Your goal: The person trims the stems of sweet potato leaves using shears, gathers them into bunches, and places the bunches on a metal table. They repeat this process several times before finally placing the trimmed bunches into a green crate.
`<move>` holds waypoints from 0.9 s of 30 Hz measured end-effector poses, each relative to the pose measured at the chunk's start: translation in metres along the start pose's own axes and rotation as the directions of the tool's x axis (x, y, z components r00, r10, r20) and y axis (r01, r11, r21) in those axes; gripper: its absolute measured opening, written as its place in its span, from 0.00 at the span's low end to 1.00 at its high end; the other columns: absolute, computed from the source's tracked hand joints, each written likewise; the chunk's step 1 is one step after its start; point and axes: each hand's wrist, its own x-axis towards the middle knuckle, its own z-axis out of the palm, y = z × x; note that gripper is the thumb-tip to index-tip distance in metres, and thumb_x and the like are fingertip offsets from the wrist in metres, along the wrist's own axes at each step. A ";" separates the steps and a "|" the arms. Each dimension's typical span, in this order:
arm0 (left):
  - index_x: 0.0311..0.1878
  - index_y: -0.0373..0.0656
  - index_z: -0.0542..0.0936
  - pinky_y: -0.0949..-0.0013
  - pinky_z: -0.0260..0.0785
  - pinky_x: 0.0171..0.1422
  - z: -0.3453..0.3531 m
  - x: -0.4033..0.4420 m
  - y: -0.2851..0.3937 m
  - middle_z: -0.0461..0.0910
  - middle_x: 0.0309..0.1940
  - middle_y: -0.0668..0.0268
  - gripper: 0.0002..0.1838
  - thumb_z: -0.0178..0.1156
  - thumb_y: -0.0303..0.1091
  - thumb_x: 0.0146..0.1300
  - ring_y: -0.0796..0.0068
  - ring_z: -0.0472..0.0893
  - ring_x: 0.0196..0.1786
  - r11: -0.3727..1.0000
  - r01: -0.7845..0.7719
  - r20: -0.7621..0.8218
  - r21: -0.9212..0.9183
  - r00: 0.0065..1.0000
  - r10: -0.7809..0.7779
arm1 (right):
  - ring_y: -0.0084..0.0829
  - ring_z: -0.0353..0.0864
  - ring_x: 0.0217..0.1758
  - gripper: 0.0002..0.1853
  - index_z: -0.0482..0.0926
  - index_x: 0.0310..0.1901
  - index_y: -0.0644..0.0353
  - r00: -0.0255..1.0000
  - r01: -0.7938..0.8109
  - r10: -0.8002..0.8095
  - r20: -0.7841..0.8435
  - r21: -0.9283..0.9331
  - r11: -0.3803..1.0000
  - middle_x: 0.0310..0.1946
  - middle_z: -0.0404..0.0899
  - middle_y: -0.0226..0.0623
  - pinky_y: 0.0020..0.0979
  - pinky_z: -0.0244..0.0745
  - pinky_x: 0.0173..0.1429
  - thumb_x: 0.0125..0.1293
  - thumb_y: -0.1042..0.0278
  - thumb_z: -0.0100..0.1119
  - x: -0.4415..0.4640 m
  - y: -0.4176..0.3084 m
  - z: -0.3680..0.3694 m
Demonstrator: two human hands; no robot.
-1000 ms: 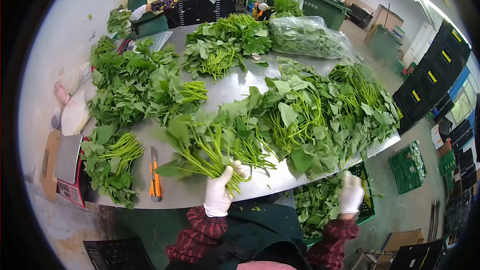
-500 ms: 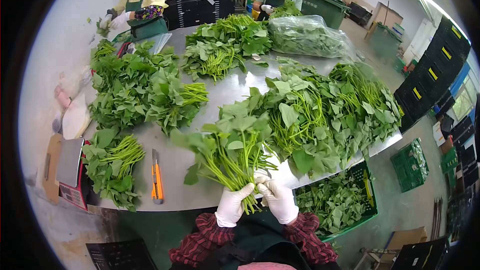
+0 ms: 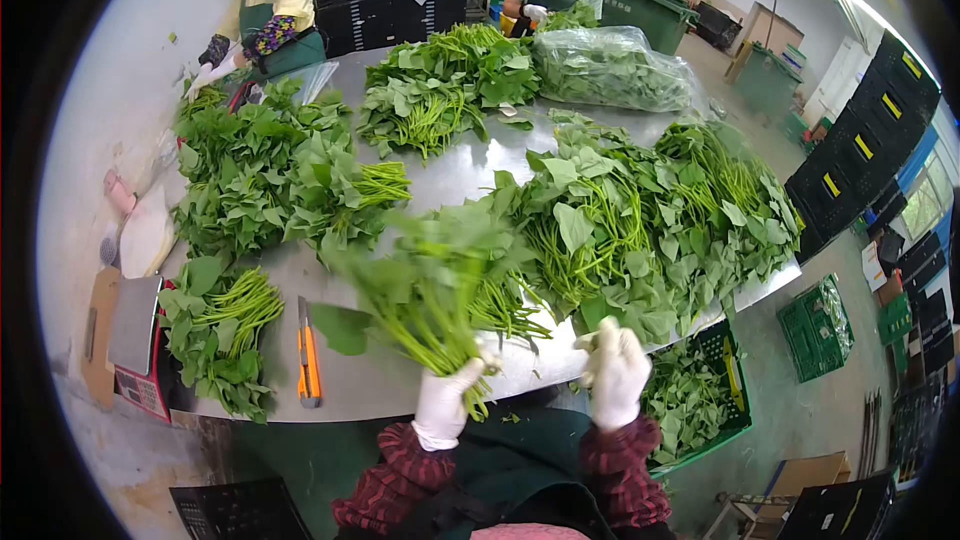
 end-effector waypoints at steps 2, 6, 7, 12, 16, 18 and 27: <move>0.49 0.38 0.71 0.61 0.69 0.53 -0.005 0.006 0.006 0.75 0.34 0.64 0.14 0.58 0.24 0.60 0.69 0.76 0.40 0.982 -0.054 0.004 -0.180 0.998 0.055 | 0.19 0.66 0.11 0.20 0.74 0.21 0.63 0.995 0.091 -0.069 0.074 -0.366 0.926 0.12 0.72 0.33 0.25 0.60 0.16 0.67 0.57 0.53 0.027 0.017 -0.024; 0.50 0.39 0.70 0.64 0.67 0.51 -0.019 0.010 0.008 0.73 0.34 0.65 0.16 0.59 0.25 0.59 0.69 0.74 0.40 0.960 -0.001 0.027 -0.282 1.000 0.009 | 0.50 0.77 0.33 0.11 0.77 0.31 0.62 0.826 0.564 -0.309 0.472 -0.678 0.471 0.29 0.79 0.46 0.41 0.72 0.37 0.61 0.62 0.57 0.061 0.088 -0.022; 0.51 0.41 0.70 0.64 0.65 0.51 -0.021 0.010 0.008 0.72 0.33 0.66 0.16 0.59 0.26 0.60 0.69 0.72 0.41 0.966 0.033 0.061 -0.258 0.998 -0.017 | 0.48 0.78 0.39 0.10 0.78 0.38 0.60 0.881 0.467 -0.284 0.378 -0.593 0.656 0.35 0.79 0.47 0.40 0.73 0.42 0.59 0.63 0.58 0.058 0.083 -0.005; 0.43 0.42 0.71 0.65 0.66 0.49 -0.020 0.008 0.007 0.72 0.35 0.66 0.13 0.57 0.17 0.55 0.69 0.73 0.42 0.979 0.080 0.003 -0.189 0.997 -0.081 | 0.48 0.78 0.36 0.08 0.77 0.37 0.58 0.888 0.416 -0.157 0.431 -0.614 0.670 0.32 0.78 0.47 0.37 0.72 0.38 0.61 0.64 0.57 0.075 0.091 0.015; 0.41 0.41 0.73 0.64 0.70 0.49 -0.017 0.009 0.012 0.76 0.39 0.62 0.12 0.58 0.17 0.55 0.65 0.77 0.45 0.984 0.050 -0.052 -0.172 0.997 -0.060 | 0.40 0.75 0.23 0.05 0.75 0.30 0.60 0.834 0.537 -0.358 0.419 -0.469 0.701 0.22 0.73 0.43 0.32 0.70 0.27 0.60 0.70 0.58 0.051 0.044 0.016; 0.42 0.41 0.73 0.64 0.71 0.48 -0.012 0.012 0.006 0.77 0.40 0.60 0.12 0.58 0.18 0.56 0.64 0.78 0.44 0.987 0.069 -0.048 -0.147 0.996 -0.077 | 0.36 0.76 0.23 0.03 0.76 0.30 0.59 0.579 0.812 -0.567 0.586 -0.474 0.339 0.22 0.74 0.38 0.31 0.72 0.28 0.54 0.77 0.58 0.032 0.015 0.019; 0.41 0.36 0.78 0.75 0.70 0.38 0.009 0.009 0.000 0.79 0.31 0.66 0.08 0.61 0.22 0.57 0.76 0.78 0.33 0.994 0.109 -0.166 -0.016 0.980 -0.110 | 0.31 0.74 0.20 0.20 0.75 0.46 0.65 0.482 0.876 -0.529 0.698 -0.391 0.282 0.19 0.72 0.33 0.30 0.70 0.25 0.47 0.81 0.54 -0.024 0.037 0.017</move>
